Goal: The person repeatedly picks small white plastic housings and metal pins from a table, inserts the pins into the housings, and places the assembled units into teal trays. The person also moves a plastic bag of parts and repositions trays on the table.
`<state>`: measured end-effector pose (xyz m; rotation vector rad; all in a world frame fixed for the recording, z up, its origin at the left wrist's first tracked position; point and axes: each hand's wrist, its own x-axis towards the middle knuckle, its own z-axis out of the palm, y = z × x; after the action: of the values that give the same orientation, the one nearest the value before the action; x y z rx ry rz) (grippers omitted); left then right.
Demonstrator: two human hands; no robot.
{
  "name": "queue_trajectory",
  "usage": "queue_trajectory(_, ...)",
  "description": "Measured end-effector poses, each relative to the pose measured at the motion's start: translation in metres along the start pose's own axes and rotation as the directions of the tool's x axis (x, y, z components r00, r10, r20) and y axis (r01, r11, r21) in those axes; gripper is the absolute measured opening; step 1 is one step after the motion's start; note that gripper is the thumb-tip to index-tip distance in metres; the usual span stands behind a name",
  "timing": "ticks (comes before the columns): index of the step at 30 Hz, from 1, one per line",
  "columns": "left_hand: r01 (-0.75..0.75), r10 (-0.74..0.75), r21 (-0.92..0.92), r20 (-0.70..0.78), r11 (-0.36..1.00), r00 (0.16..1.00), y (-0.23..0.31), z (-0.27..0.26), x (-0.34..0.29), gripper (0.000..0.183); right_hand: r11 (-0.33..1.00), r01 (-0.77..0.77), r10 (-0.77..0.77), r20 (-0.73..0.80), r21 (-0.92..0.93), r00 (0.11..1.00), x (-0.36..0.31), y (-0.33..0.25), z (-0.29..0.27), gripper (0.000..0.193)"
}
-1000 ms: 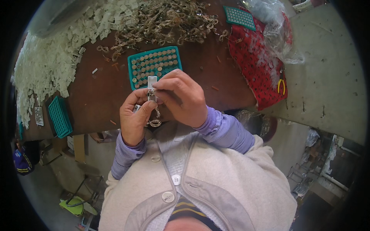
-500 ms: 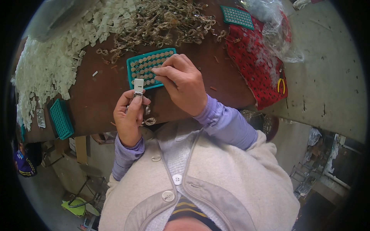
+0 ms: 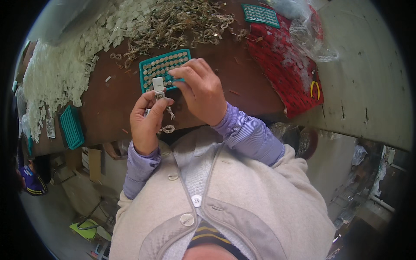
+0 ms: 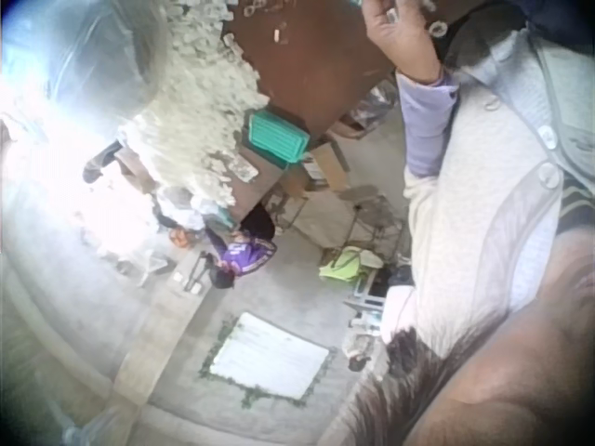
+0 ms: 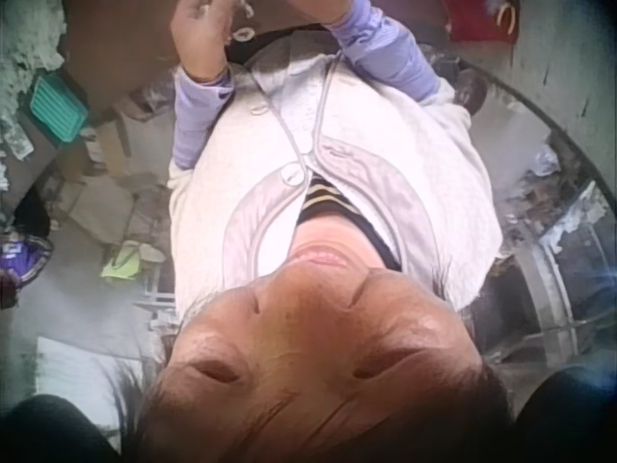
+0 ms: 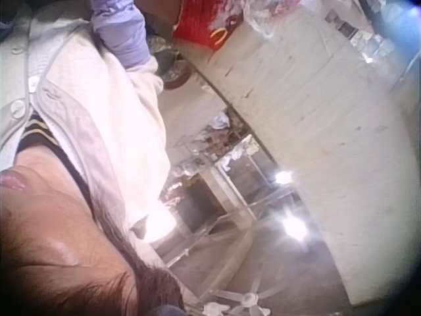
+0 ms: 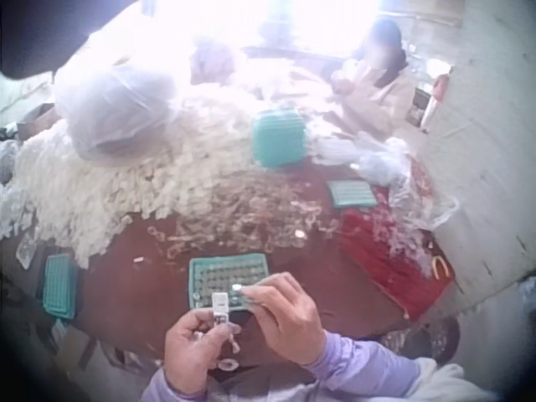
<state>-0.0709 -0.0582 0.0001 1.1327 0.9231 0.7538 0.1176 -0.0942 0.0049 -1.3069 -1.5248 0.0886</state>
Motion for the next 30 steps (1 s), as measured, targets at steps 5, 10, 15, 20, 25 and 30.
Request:
queue_trajectory(5, 0.033, -0.041, -0.183, -0.035, 0.983, 0.999, -0.009, -0.001, 0.005, 0.020, 0.999, -0.024, 0.026, 0.033, -0.041, 0.999, -0.004, 0.013, -0.001, 0.013)
queue_trajectory(10, 0.024, -0.032, -0.183, -0.040, 0.983, 0.999, -0.015, -0.008, 0.003, 0.019, 0.993, 0.016, -0.006, 0.088, -0.117, 0.996, -0.003, 0.014, 0.020, 0.008)
queue_trajectory(15, 0.009, -0.021, -0.241, -0.044, 0.971, 0.999, -0.015, -0.015, 0.002, 0.020, 0.971, 0.057, -0.015, 0.177, -0.234, 0.984, 0.001, 0.011, 0.029, 0.010)
queue_trajectory(20, 0.012, -0.018, -0.235, -0.022, 0.972, 1.000, -0.015, -0.017, 0.002, 0.021, 0.959, 0.143, -0.083, 0.243, -0.244, 0.967, 0.012, 0.012, 0.017, 0.017)
queue_trajectory(25, -0.007, 0.005, -0.084, -0.018, 0.996, 1.000, -0.008, -0.009, -0.003, 0.026, 0.993, 0.106, -0.111, 0.117, 0.047, 0.987, 0.004, -0.006, 0.004, 0.022)
queue_trajectory(30, -0.121, 0.120, 0.012, 0.083, 0.993, 0.989, 0.002, 0.012, -0.012, 0.027, 0.980, 0.190, -0.193, 0.045, 0.064, 0.980, -0.008, -0.014, -0.008, 0.026)
